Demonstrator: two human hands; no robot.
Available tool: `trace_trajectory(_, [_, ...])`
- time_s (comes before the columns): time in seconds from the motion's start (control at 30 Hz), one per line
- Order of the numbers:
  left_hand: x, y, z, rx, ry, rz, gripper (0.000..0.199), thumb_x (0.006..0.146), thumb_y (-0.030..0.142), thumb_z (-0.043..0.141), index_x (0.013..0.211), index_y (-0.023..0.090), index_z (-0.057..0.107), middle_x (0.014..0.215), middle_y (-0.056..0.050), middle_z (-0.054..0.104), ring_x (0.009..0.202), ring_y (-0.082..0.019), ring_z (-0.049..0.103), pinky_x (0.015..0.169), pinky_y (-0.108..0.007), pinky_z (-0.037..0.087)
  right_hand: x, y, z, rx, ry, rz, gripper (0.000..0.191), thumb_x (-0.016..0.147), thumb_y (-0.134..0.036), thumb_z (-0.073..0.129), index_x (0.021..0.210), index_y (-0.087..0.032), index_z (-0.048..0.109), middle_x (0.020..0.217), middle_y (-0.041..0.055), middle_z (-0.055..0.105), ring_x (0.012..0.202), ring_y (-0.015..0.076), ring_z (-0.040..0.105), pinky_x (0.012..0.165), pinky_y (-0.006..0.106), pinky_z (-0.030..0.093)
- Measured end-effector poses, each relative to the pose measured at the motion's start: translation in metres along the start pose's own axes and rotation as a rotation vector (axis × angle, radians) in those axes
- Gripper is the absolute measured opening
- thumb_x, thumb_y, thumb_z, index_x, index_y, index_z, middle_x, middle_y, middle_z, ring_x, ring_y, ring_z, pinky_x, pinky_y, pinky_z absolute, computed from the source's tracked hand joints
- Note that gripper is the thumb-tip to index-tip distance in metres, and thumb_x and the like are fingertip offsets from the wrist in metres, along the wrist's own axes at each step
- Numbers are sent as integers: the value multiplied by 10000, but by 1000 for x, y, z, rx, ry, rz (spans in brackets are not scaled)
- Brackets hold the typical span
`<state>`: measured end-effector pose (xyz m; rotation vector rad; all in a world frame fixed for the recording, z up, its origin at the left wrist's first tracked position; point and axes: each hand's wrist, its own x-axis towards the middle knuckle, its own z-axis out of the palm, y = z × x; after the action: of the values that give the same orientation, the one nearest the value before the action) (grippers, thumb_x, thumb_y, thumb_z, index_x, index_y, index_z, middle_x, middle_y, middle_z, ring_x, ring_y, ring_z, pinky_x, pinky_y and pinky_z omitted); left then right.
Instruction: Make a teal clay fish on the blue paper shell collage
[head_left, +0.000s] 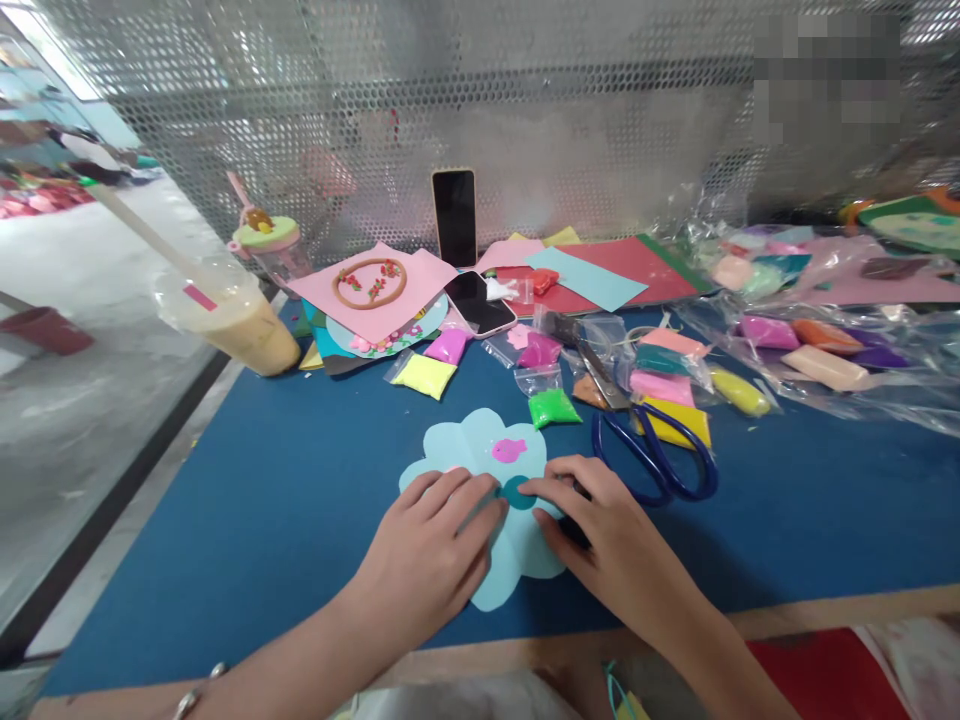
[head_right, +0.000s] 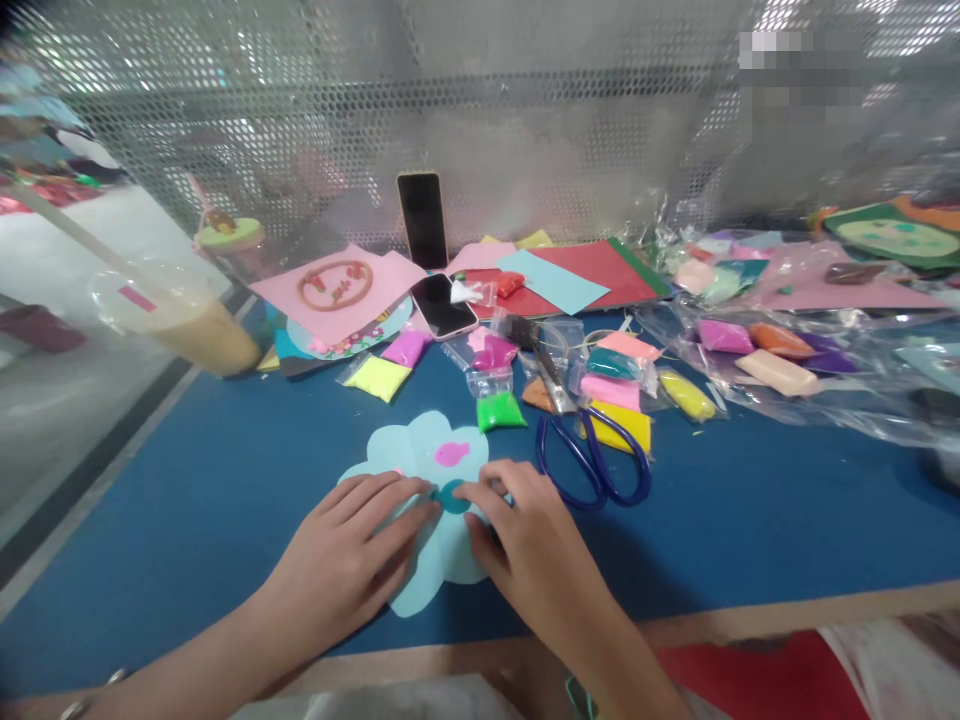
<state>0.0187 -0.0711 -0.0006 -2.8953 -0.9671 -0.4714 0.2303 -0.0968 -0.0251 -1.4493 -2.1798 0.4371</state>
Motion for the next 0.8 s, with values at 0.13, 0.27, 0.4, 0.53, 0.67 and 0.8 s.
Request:
trace_trajectory(0.13, [2, 0, 2, -29, -6, -14, 249, 886, 167, 441, 1070, 176, 609, 1135, -59, 643, 997, -271, 593, 817, -424, 480, 0, -1, 0, -28, 37, -29, 257, 875, -118, 467, 1077, -248, 557, 1034, 67, 560, 928, 218, 543, 796, 416, 436])
trace_trajectory(0.27, [3, -1, 0, -167, 30, -83, 232, 891, 163, 445, 1059, 178, 605, 1082, -46, 655, 972, -231, 594, 814, -386, 476, 0, -6, 1, -105, 109, -83, 273, 869, -98, 470, 1091, -223, 566, 1006, 81, 575, 915, 226, 557, 780, 414, 439])
trace_trajectory(0.4, [2, -4, -2, -192, 93, -137, 204, 890, 147, 458, 1011, 173, 621, 1026, -36, 668, 959, -212, 589, 828, -370, 455, -1, -9, 2, -198, 159, -165, 233, 882, -133, 484, 1063, -215, 607, 971, 81, 600, 913, 232, 570, 764, 399, 440])
trace_trajectory(0.53, [1, -6, -1, -155, 106, -138, 203, 889, 152, 472, 1008, 176, 636, 1021, -30, 677, 967, -214, 591, 880, -394, 427, -1, -10, 2, -246, 175, -190, 239, 875, -141, 508, 1063, -214, 635, 976, 87, 616, 928, 233, 572, 785, 391, 438])
trace_trajectory(0.67, [1, -6, 0, -146, 85, -142, 219, 896, 163, 475, 1043, 183, 637, 1038, -27, 681, 998, -212, 589, 917, -399, 412, 1, -10, 2, -284, 163, -209, 267, 882, -149, 502, 1101, -226, 632, 992, 88, 627, 938, 233, 573, 788, 382, 435])
trace_trajectory(0.8, [0, -5, -1, -153, 80, -139, 220, 900, 167, 473, 1040, 182, 641, 1028, -31, 684, 991, -209, 590, 915, -394, 418, 2, -10, 3, -322, 131, -229, 293, 880, -150, 497, 1131, -237, 620, 1017, 89, 628, 939, 240, 571, 788, 389, 429])
